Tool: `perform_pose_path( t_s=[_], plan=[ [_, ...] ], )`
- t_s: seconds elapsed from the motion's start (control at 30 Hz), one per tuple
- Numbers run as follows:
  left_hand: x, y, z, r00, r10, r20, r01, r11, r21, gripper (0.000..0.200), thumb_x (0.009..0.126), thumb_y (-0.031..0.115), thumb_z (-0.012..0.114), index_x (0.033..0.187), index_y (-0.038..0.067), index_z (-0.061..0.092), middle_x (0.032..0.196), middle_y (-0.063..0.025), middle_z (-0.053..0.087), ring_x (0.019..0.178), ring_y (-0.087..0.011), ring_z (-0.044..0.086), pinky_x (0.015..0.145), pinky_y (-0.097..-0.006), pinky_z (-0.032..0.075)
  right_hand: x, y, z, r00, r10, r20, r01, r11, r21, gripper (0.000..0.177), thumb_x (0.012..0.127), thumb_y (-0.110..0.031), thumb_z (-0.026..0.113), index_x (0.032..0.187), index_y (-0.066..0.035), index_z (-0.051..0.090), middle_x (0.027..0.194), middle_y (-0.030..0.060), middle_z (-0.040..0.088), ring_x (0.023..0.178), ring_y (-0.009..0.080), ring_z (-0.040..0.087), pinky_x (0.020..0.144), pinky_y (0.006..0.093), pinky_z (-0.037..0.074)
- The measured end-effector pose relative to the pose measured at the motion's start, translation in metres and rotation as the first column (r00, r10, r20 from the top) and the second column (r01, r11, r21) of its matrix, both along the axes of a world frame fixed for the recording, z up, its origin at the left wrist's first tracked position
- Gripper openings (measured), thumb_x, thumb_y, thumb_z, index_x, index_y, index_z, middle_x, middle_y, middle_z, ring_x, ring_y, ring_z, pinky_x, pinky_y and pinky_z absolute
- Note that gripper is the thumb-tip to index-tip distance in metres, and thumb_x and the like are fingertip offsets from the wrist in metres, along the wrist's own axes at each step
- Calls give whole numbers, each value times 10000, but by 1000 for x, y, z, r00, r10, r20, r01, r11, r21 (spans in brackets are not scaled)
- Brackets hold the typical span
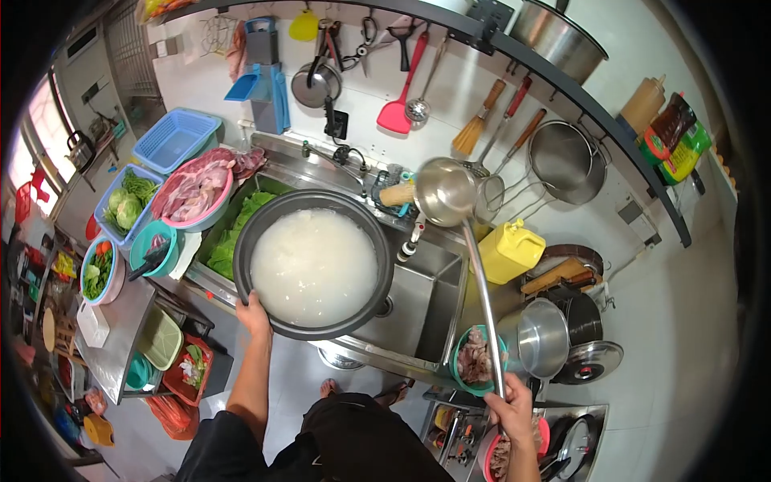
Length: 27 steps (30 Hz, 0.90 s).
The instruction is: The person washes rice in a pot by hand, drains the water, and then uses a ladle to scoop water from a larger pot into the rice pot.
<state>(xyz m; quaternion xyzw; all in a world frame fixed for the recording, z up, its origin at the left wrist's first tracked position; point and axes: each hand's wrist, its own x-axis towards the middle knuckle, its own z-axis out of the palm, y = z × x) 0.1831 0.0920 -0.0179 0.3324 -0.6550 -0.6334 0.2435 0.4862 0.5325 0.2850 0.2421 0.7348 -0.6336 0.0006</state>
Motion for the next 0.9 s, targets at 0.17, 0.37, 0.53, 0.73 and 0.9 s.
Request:
perform_pose_path(
  t_s=[0.17, 0.37, 0.53, 0.73, 0.9],
  plan=[
    [35, 57, 15, 983, 139, -120, -116, 976, 184, 352, 918, 152, 610, 1163, -93, 545, 1073, -194, 644, 961, -269, 621, 891, -383, 484, 68, 33, -3, 960, -278, -32, 273, 956, -109, 315, 871, -17, 626, 1181, 18, 578, 597, 11, 526, 366, 83, 435, 351, 230, 321],
    [54, 83, 5, 989, 146, -17, -143, 983, 118, 409, 947, 215, 597, 1205, -91, 511, 1139, -219, 616, 1021, -279, 607, 920, -388, 464, 111, 71, -20, 747, -652, -130, 633, 758, -158, 253, 908, -110, 617, 1136, -10, 574, 563, 9, 458, 332, 97, 391, 305, 243, 287],
    [53, 70, -15, 981, 143, 128, -125, 982, -140, 525, 939, 301, 603, 1204, -139, 494, 1136, -265, 615, 1023, -342, 602, 941, -413, 446, 117, 132, -28, 628, -766, -140, 769, 638, -43, 166, 917, -148, 628, 1047, -48, 599, 571, -2, 477, 345, 101, 407, 308, 253, 296],
    [59, 80, 13, 976, 140, 166, -109, 976, -186, 595, 940, 350, 600, 1221, -163, 488, 1158, -303, 612, 1041, -377, 593, 959, -426, 432, 102, 258, -78, 565, -816, -126, 821, 570, -11, 170, 899, -138, 596, 1027, -29, 576, 574, 8, 490, 380, 113, 440, 347, 245, 326],
    [58, 74, 11, 969, 130, 211, -86, 975, -203, 645, 950, 369, 592, 1310, -150, 461, 1256, -298, 594, 1151, -373, 578, 1016, -406, 411, 57, 362, -122, 524, -850, -54, 850, 526, -29, 109, 775, -130, 565, 693, -67, 532, 575, 36, 482, 408, 158, 452, 366, 294, 345]
  ],
)
